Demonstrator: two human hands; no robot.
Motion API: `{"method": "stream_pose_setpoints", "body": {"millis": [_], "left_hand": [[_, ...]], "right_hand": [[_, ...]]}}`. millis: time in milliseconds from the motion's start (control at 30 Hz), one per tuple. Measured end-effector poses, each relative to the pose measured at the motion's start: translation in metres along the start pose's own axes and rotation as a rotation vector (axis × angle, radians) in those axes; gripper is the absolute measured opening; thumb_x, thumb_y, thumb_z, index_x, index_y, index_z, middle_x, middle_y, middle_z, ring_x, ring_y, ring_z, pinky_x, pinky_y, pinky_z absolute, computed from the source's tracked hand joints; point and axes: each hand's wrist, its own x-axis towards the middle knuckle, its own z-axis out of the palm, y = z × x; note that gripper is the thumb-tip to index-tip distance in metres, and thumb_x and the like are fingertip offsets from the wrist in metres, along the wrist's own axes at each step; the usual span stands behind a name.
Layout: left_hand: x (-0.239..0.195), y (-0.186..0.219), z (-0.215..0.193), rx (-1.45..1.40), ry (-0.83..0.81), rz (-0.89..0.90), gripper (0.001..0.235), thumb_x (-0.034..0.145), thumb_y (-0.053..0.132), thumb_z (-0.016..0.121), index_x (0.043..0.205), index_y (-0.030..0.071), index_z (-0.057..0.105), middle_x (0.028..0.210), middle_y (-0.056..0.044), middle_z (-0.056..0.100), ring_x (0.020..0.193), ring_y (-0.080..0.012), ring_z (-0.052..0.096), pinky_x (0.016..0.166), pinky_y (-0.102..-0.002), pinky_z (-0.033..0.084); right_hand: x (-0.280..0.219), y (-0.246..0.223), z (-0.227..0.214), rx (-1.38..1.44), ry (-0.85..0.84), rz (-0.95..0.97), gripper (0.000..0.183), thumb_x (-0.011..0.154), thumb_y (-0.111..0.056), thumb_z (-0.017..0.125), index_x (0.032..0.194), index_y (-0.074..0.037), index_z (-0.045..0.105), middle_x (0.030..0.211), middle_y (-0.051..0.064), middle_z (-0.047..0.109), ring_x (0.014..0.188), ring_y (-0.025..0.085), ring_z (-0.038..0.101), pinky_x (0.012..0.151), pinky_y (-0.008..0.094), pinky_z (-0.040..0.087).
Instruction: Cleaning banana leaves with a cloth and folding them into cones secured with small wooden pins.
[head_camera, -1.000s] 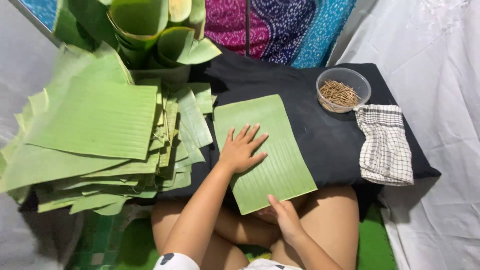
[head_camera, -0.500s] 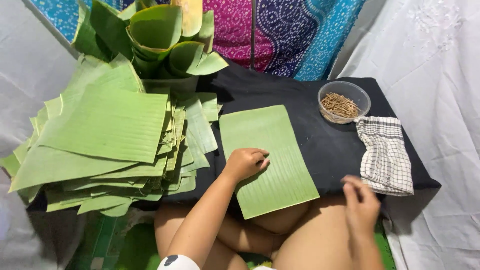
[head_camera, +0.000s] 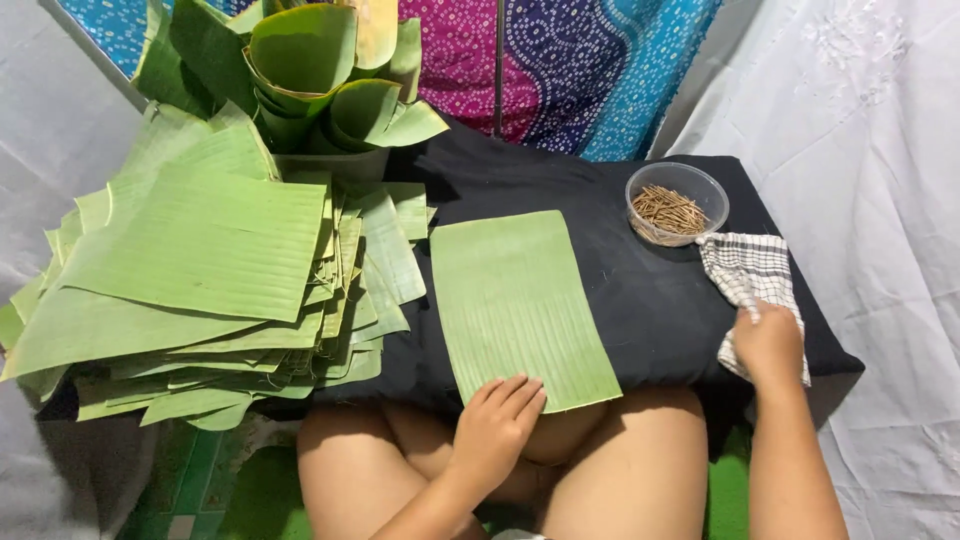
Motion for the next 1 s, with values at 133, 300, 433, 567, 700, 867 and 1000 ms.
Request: {"method": "stream_pose_setpoints", "body": {"millis": [133, 300, 433, 567, 700, 867, 1000], "left_hand": [[0.023, -0.013, -0.038, -0.18, -0.007, 0.057, 0.026, 0.093, 0.019, 0.06, 0.113, 0.01, 0.073, 0.122, 0.001, 0.074, 0.122, -0.0203, 0.065, 0.107, -0.041, 0.041], [0.032, -0.057, -0.043, -0.234, -0.006, 0.244, 0.015, 0.092, 0.02, 0.065, 0.097, 0.025, 0.078, 0.12, 0.013, 0.076, 0.125, -0.0129, 0.065, 0.109, -0.036, 0.04], [0.023, -0.086, -0.03, -0.022, -0.238, 0.007, 0.02, 0.08, 0.02, 0.066, 0.091, 0.029, 0.08, 0.136, 0.012, 0.067, 0.141, -0.0188, 0.047, 0.119, -0.049, 0.028], [0.007, -0.092, -0.018, 0.105, -0.252, -0.227, 0.02, 0.084, 0.015, 0.071, 0.102, 0.022, 0.078, 0.13, 0.002, 0.07, 0.129, -0.0223, 0.059, 0.116, -0.055, 0.032], [-0.005, -0.082, -0.004, 0.242, -0.107, -0.33, 0.026, 0.089, 0.032, 0.066, 0.112, 0.022, 0.073, 0.123, -0.001, 0.07, 0.122, -0.0207, 0.062, 0.117, -0.055, 0.028], [0.003, -0.072, -0.012, 0.219, -0.022, -0.314, 0.022, 0.082, 0.025, 0.068, 0.099, 0.014, 0.073, 0.112, -0.006, 0.069, 0.112, -0.0248, 0.063, 0.115, -0.052, 0.033], [0.013, -0.073, -0.014, 0.15, -0.044, -0.331, 0.022, 0.075, 0.013, 0.068, 0.096, 0.006, 0.072, 0.111, -0.01, 0.068, 0.115, -0.0284, 0.061, 0.115, -0.051, 0.035]], "right_hand": [[0.018, 0.06, -0.016, 0.516, 0.004, 0.373, 0.023, 0.107, -0.02, 0.065, 0.113, 0.002, 0.071, 0.083, 0.014, 0.062, 0.068, 0.026, 0.055, 0.061, 0.04, 0.044], [-0.011, -0.008, -0.099, 1.362, 0.252, 0.385, 0.014, 0.102, -0.02, 0.061, 0.11, -0.012, 0.068, 0.109, -0.004, 0.072, 0.094, 0.001, 0.068, 0.087, 0.011, 0.056], [-0.051, -0.098, -0.087, 1.451, 0.175, 0.234, 0.023, 0.102, -0.021, 0.053, 0.115, -0.01, 0.067, 0.101, -0.003, 0.069, 0.076, 0.0, 0.062, 0.065, 0.011, 0.049], [-0.078, -0.19, -0.037, 0.98, 0.387, -0.374, 0.007, 0.1, -0.01, 0.068, 0.095, -0.006, 0.07, 0.089, 0.011, 0.066, 0.086, 0.028, 0.058, 0.086, 0.042, 0.048], [-0.08, -0.253, -0.015, 0.491, -0.095, -1.101, 0.047, 0.098, -0.06, 0.047, 0.118, -0.028, 0.075, 0.102, 0.009, 0.065, 0.107, 0.035, 0.062, 0.095, 0.05, 0.045], [-0.092, -0.289, 0.026, 0.241, -0.572, -0.924, 0.055, 0.101, -0.056, 0.038, 0.146, -0.028, 0.056, 0.157, 0.011, 0.043, 0.146, 0.036, 0.033, 0.119, 0.059, 0.018], [-0.089, -0.29, 0.04, 0.148, -0.518, -1.001, 0.056, 0.102, -0.053, 0.036, 0.151, -0.029, 0.05, 0.165, 0.004, 0.033, 0.152, 0.029, 0.025, 0.12, 0.053, 0.012]]}}
